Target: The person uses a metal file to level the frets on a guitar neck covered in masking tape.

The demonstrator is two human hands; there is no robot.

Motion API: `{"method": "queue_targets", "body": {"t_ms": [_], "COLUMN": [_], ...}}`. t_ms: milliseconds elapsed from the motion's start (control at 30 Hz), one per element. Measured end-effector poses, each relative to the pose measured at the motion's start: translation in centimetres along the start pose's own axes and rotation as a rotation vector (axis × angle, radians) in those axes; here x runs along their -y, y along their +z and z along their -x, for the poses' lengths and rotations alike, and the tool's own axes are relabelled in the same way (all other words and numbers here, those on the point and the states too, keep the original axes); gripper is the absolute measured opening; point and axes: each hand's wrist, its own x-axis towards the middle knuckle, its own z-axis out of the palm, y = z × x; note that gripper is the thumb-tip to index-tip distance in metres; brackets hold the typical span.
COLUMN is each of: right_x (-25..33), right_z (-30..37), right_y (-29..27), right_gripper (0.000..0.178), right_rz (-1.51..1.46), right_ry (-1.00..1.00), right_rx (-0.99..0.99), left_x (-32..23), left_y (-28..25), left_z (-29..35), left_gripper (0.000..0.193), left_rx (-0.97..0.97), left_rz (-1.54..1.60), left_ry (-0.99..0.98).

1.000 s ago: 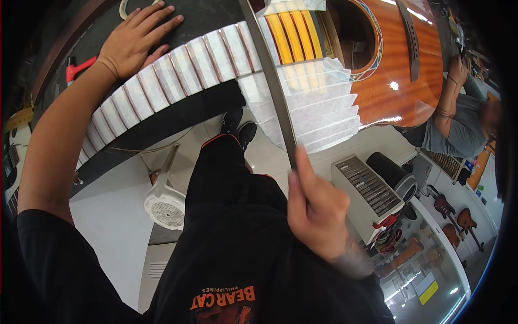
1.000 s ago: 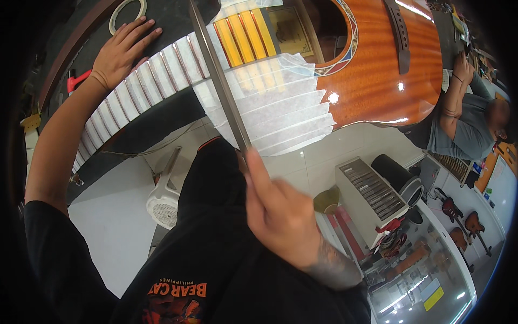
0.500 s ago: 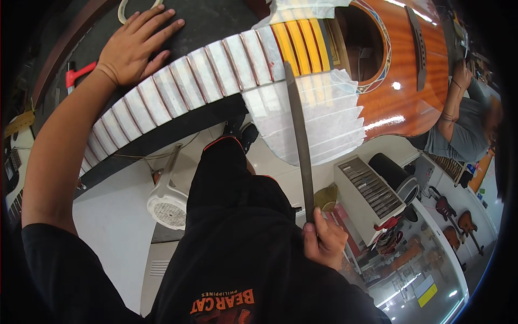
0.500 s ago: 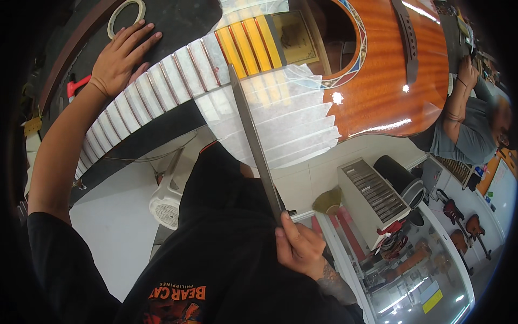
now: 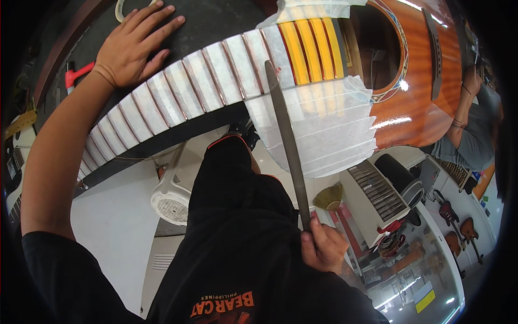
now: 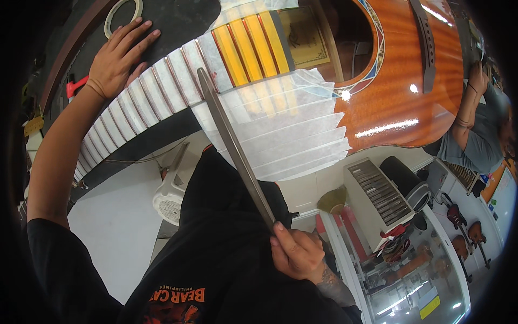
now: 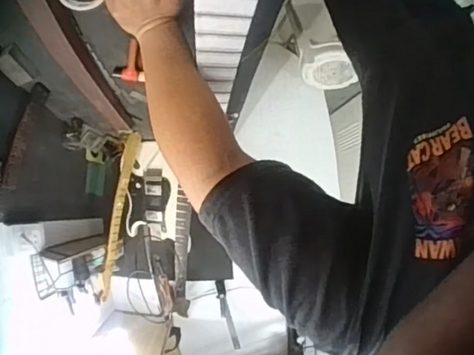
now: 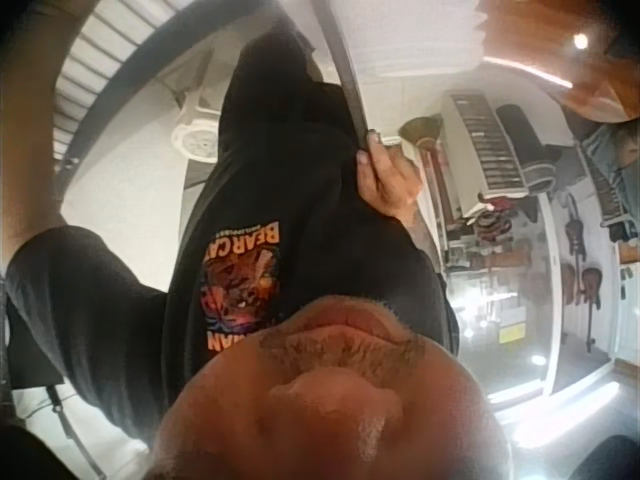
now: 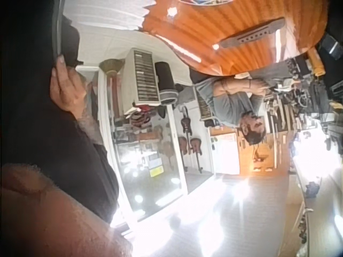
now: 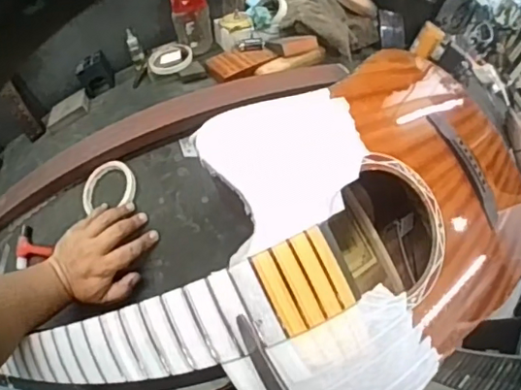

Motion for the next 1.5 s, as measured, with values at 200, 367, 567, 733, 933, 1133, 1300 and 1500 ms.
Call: {"method": "queue_targets", "body": {"t_ms": [200,367,567,733,933,1133,1300,1500], "right_x": [-0.1,-0.3,-0.6,-0.3,0.2,2.0,2.4,-0.1], "right_z": [1.2,2.5,2.0,2.2,1.5,-9.9,-12.4,-1.1], "right_y": [0.4,0.7,1.1,1.1,1.4,2.1,2.0,2.5], "right_gripper": [0.052,0.049,0.052,0.055,0.056,0.056,0.053,0.053], "right_rz": [-0.054,-0.070,-0.052,-0.035,-0.028,0.004,-0.028,0.010], "right_ry": [0.035,0.085,0.037,0.035,0.034,-0.004,0.012,-0.051], "right_rx": [-0.046,-0.088,-0.081,-0.050,-0.042,-0.104,-0.076,-0.087], "left_x": [0.1,0.3,0.5,0.6,0.6,0.6,0.4,0.2], "left_y": [0.2,0.7,1.2,1.3,1.4,1.5,0.9,0.8], "left_z": [0.0,0.0,0.0,0.1,0.0,0.0,0.1,0.0], "left_gripper": [0.066,0.061,0.060,0.066,0.065,0.062,0.062,0.060], "left_rx": [-0.019,-0.037,-0.072,-0.093,-0.110,-0.097,-0.089,-0.060], "left_rz": [-0.039,-0.086,-0.096,-0.079,-0.076,-0.092,-0.064,-0.079], "left_ry": [0.007,0.023,0.036,0.048,0.049,0.051,0.035,0.024]}}
